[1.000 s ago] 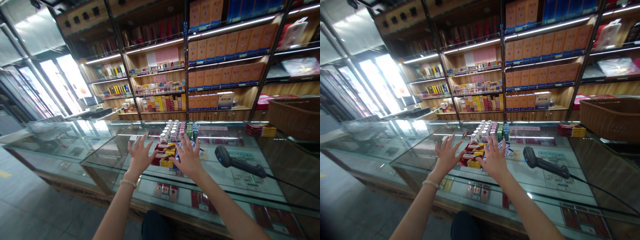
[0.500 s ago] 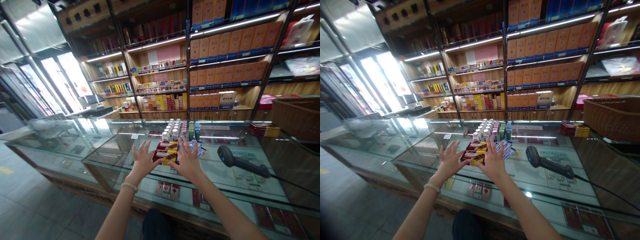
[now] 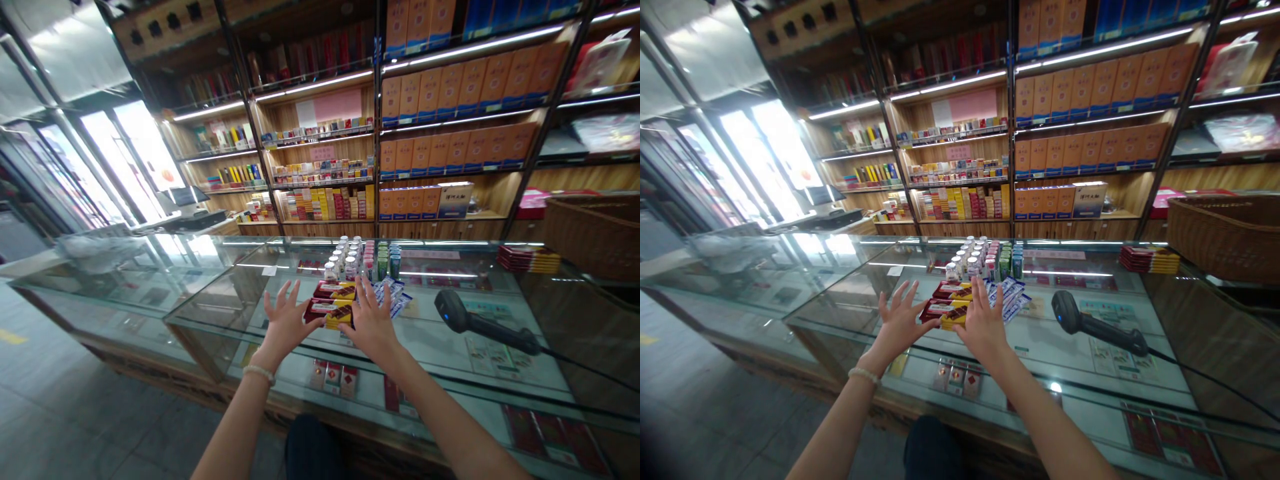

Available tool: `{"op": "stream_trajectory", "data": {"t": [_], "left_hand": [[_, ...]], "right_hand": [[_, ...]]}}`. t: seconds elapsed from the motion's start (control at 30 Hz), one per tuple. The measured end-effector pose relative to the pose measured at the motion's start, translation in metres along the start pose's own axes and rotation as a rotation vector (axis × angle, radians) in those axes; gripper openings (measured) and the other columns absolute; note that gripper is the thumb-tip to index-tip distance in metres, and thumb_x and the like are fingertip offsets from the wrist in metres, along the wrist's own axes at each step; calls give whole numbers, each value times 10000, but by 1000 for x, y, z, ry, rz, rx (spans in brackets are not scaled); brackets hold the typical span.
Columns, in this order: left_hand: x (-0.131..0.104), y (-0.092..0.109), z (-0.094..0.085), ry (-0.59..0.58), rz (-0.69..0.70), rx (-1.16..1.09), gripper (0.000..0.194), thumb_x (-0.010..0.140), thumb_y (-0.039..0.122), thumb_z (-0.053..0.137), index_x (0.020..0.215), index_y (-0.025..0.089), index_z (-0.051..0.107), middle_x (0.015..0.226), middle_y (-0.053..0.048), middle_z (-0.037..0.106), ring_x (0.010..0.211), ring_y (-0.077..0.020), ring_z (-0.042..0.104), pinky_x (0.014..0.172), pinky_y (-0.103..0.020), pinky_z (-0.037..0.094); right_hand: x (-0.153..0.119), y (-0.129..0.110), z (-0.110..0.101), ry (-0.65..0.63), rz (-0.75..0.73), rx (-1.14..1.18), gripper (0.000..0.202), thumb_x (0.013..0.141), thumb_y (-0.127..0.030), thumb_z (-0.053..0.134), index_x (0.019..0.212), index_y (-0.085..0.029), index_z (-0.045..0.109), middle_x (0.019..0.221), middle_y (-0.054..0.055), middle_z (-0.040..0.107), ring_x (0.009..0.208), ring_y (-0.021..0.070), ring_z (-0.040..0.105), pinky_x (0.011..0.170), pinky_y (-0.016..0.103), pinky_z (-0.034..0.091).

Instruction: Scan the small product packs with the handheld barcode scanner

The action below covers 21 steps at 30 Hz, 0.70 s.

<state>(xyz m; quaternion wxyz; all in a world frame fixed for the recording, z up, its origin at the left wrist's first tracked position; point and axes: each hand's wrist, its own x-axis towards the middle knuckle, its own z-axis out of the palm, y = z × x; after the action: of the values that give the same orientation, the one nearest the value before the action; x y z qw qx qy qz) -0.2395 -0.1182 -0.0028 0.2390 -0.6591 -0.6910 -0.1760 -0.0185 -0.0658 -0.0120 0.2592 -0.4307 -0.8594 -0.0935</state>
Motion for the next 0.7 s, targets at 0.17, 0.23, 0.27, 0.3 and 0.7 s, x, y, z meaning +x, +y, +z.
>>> {"op": "stream_trajectory", "data": {"t": [0.17, 0.23, 0.27, 0.3, 0.7], "left_hand": [[-6, -4, -3, 13, -25, 12, 442, 766, 646, 805, 1066, 323, 827, 1602, -167, 503, 1536, -398, 349, 1256, -688, -64], [-7, -6, -4, 26, -33, 7, 429, 757, 639, 816, 1050, 326, 831, 1595, -162, 513, 1532, -403, 355, 1259, -680, -64], [-8, -7, -4, 31, -34, 3, 426, 758, 635, 816, 1047, 324, 832, 1596, -160, 512, 1532, -405, 355, 1259, -682, -60], [-8, -7, -4, 37, -34, 0, 426, 761, 633, 814, 1049, 321, 833, 1600, -159, 508, 1533, -408, 354, 1257, -689, -53], [10, 4, -22, 137, -73, -47, 441, 754, 655, 809, 1052, 331, 832, 1634, -134, 468, 1543, -435, 333, 1228, -740, 27]], "right_hand": [[-2, -6, 2, 5, 6, 18, 543, 962, -499, 613, 1278, -71, 719, 1705, 219, 265, 1606, 364, 169, 1268, 673, -49], [-3, -9, 1, 1, 16, 33, 531, 958, -488, 622, 1278, -75, 718, 1705, 219, 264, 1603, 363, 186, 1270, 674, -32], [-3, -10, 0, 0, 23, 41, 527, 956, -485, 626, 1277, -78, 719, 1706, 218, 263, 1603, 364, 191, 1271, 674, -20], [-3, -11, -1, 0, 31, 51, 522, 954, -485, 630, 1274, -82, 721, 1706, 217, 266, 1602, 366, 194, 1271, 675, -7], [0, 0, -14, 97, 114, 110, 479, 975, -480, 609, 1293, -138, 716, 1704, 218, 280, 1591, 397, 223, 1229, 716, 109]]}}
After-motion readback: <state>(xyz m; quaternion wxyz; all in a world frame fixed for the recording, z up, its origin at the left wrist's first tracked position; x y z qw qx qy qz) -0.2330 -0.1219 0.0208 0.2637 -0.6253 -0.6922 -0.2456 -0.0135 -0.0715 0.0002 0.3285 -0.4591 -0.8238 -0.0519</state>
